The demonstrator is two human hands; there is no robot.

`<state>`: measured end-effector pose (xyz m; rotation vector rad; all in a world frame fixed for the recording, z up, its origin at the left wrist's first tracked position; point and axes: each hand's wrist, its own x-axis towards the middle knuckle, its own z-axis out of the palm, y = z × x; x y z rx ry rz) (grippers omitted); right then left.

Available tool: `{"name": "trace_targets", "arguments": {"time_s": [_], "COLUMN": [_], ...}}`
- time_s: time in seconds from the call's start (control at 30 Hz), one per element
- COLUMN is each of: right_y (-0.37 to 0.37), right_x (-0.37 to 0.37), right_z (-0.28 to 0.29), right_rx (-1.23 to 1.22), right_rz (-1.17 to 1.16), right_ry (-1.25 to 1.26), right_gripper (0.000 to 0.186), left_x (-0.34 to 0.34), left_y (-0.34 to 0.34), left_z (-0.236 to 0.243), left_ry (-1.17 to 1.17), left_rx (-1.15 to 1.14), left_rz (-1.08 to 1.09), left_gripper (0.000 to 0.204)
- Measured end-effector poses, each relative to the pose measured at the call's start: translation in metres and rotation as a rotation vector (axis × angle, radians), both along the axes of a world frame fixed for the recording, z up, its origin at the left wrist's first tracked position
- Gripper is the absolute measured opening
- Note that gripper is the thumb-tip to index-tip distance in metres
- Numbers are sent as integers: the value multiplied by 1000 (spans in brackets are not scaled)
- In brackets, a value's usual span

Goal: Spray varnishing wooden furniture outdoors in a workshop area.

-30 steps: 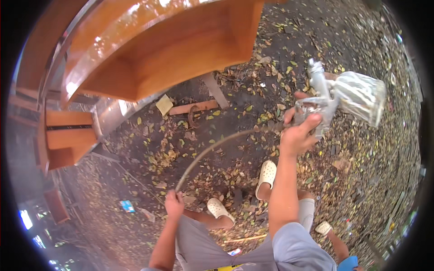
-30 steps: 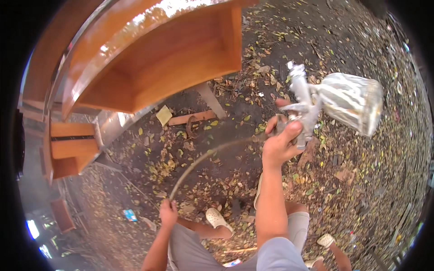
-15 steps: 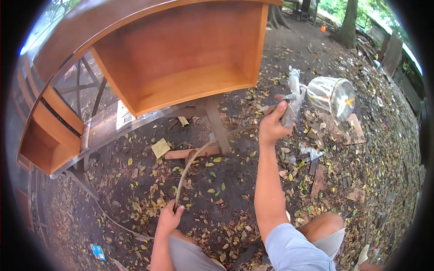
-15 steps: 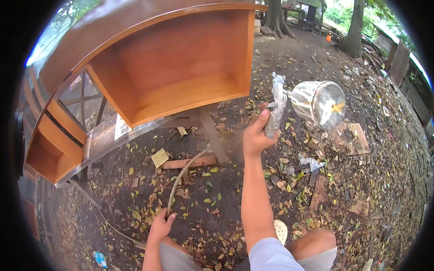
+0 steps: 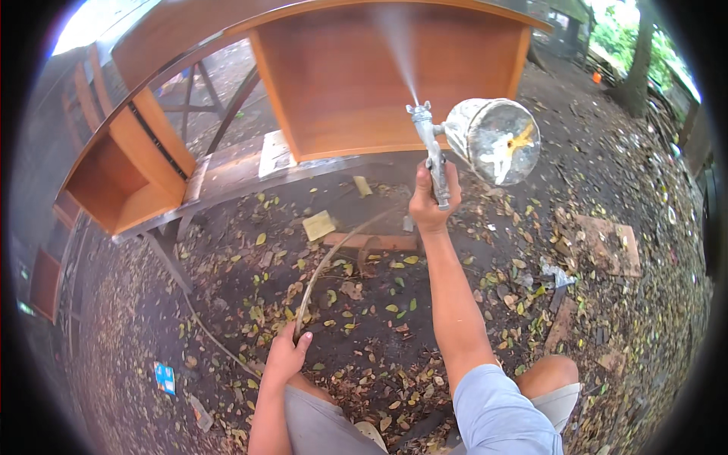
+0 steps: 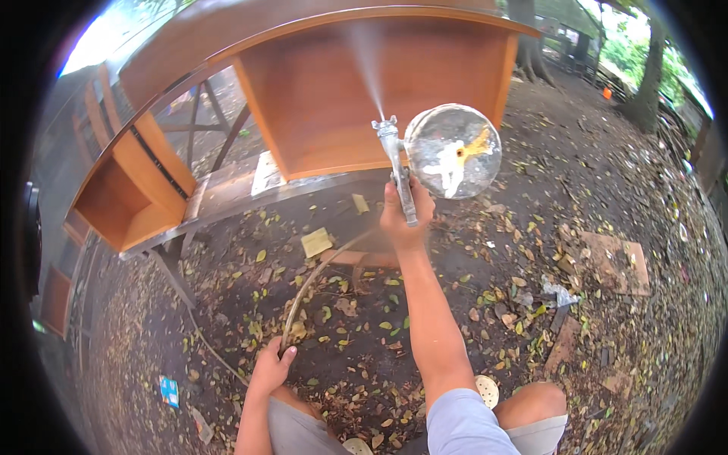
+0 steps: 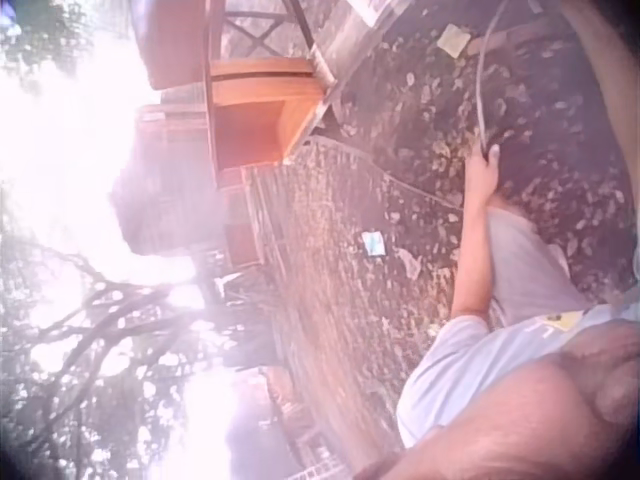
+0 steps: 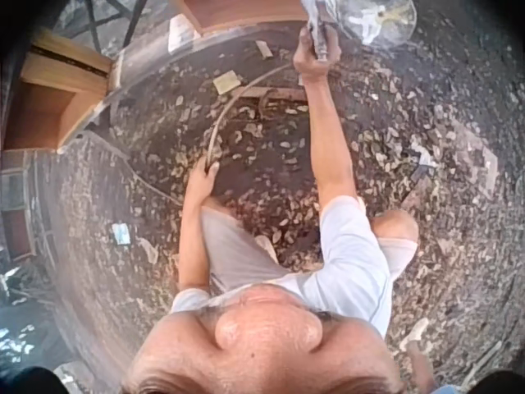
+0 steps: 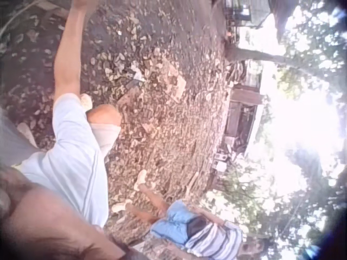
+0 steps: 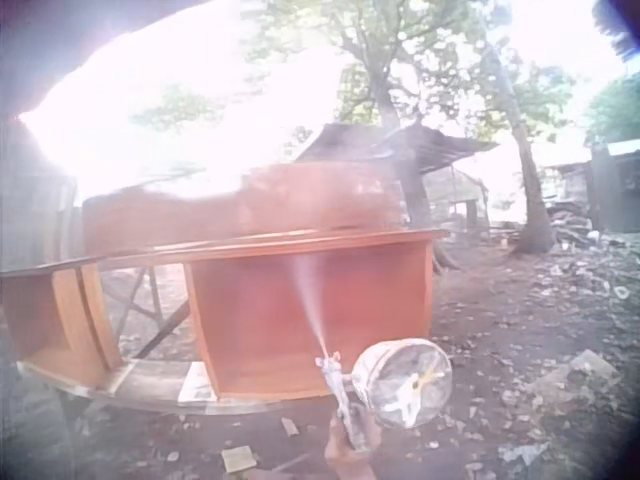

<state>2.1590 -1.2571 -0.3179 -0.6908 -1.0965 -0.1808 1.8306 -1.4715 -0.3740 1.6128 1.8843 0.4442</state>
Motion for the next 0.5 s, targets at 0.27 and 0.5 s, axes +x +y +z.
{"name": "trace_targets", "arguments": {"time_s": [0.27,0.5], "right_y": [7,12], "right_x": [-72,-58], "right_z": [15,39], "right_rx": [32,-51], "right_rz": [196,162], "right_ry": [-223,-43], "right_gripper": [17,19], "left_x": [-16,-25], "left_y": [-8,-6], "left_z": [9,-15], "left_ry": [-4,54], "left_rx": [-23,56], "left_rz": [111,93], "left_gripper": [50,54]}}
